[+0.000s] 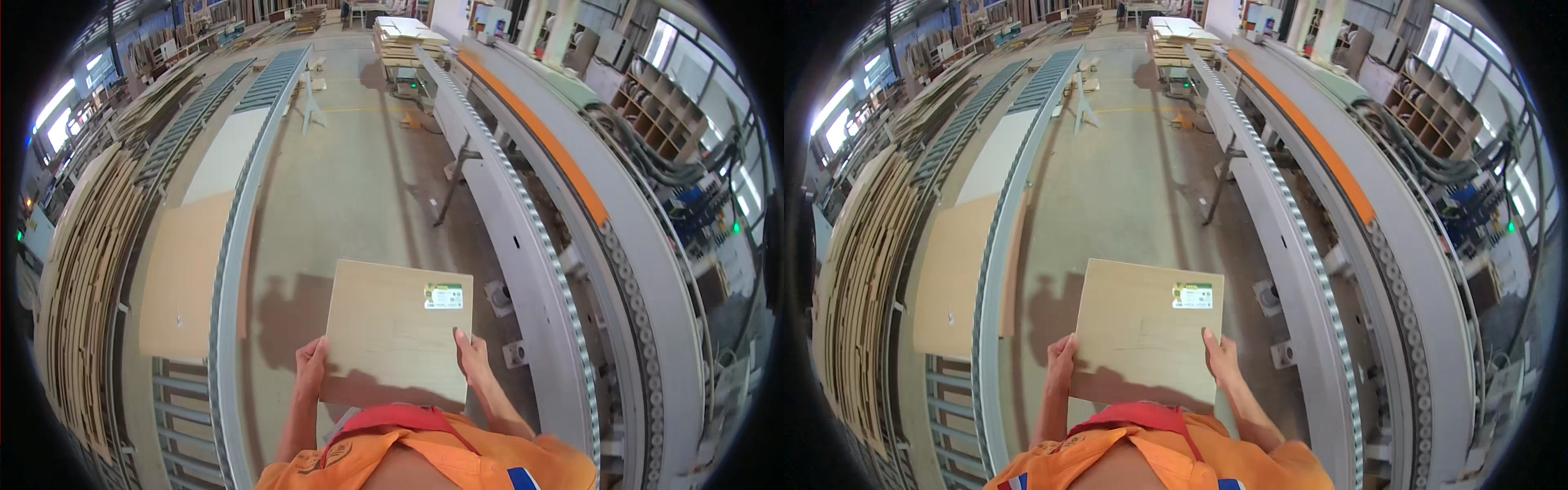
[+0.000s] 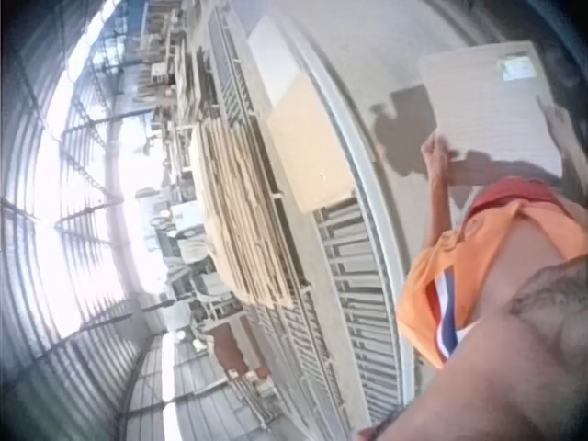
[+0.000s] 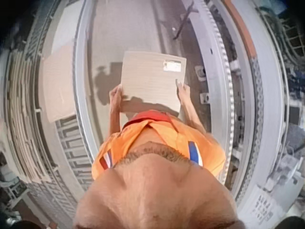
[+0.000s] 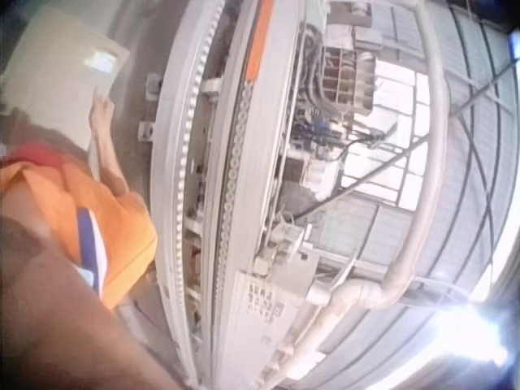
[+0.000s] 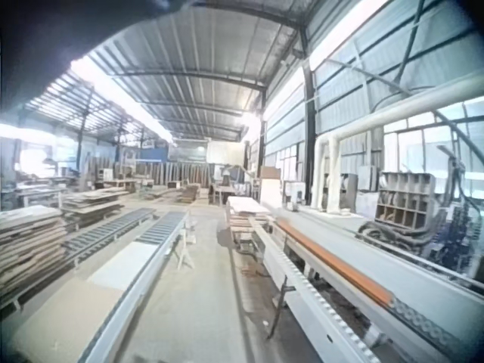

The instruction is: The person carries wooden boards to an edge banding machine, operates the control screen, and feeds a board into the machine. After handling the processed board at the exit table, the person adjusts internal machine components with a hex key and feeds another board through the machine.

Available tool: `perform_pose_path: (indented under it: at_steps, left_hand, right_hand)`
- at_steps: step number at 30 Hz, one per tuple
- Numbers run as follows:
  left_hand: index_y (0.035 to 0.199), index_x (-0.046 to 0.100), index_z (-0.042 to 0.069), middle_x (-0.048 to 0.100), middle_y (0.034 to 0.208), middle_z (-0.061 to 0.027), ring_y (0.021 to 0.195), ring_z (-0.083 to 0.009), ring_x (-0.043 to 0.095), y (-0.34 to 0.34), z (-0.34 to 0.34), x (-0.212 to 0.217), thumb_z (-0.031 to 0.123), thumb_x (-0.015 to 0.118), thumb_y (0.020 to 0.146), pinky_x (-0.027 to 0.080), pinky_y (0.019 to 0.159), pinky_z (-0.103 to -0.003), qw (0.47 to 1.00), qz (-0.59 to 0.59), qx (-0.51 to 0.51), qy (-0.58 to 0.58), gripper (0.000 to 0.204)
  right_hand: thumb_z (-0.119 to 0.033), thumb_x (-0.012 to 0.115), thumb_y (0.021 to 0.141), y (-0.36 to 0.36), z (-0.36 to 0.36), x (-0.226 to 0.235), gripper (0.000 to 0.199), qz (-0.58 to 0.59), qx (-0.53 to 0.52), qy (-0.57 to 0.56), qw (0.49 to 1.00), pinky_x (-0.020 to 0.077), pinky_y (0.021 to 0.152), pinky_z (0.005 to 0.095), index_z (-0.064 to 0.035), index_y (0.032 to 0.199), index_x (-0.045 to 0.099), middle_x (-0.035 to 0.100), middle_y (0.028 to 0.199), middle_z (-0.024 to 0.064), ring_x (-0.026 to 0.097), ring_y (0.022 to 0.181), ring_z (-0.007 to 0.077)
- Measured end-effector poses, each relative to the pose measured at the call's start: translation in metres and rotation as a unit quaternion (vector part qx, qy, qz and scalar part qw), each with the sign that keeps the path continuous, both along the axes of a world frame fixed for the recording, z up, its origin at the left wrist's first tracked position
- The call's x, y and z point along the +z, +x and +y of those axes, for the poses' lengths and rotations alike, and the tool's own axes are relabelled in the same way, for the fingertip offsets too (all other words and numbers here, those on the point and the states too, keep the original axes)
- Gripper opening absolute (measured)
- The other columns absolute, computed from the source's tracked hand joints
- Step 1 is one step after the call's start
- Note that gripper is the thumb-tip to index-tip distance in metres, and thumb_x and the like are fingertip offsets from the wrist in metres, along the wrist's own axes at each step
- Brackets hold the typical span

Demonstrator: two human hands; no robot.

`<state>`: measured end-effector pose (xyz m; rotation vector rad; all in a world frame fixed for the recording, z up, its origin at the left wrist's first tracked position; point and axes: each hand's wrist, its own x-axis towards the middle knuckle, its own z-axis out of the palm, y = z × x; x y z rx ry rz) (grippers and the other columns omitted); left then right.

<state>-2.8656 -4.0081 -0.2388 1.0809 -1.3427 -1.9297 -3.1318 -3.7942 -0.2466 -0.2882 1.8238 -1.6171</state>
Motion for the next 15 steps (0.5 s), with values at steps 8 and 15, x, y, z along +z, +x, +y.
perform_pose_path:
  at_steps: [8,15]
  left_hand:
    - [0.107,0.069,-0.001,0.069,0.092,-0.0003,0.081,-0.0063,0.060,-0.169,-0.295,-0.027,0.023,0.051,0.102,0.049,0.073,-0.024,0.987,0.082,0.135,0.007,0.031]
    - [0.110,0.069,-0.003,0.068,0.093,0.0009,0.082,-0.0063,0.059,-0.382,-0.620,-0.019,0.019,0.055,0.098,0.048,0.074,-0.024,0.996,0.066,0.051,-0.043,0.028]
  right_hand:
    - [-0.040,0.061,0.096,-0.217,-0.377,0.024,0.039,0.043,0.140,0.007,0.989,0.0214,0.043,0.0231,-0.0019,0.086,0.066,0.045,0.060,-0.0106,0.032,0.049,0.0005]
    - [-0.034,0.062,0.096,-0.411,-0.653,-0.026,0.035,0.055,0.057,-0.045,0.996,0.0264,0.051,0.0222,0.0001,0.097,0.068,0.051,0.070,-0.0084,0.036,0.059,0.0014]
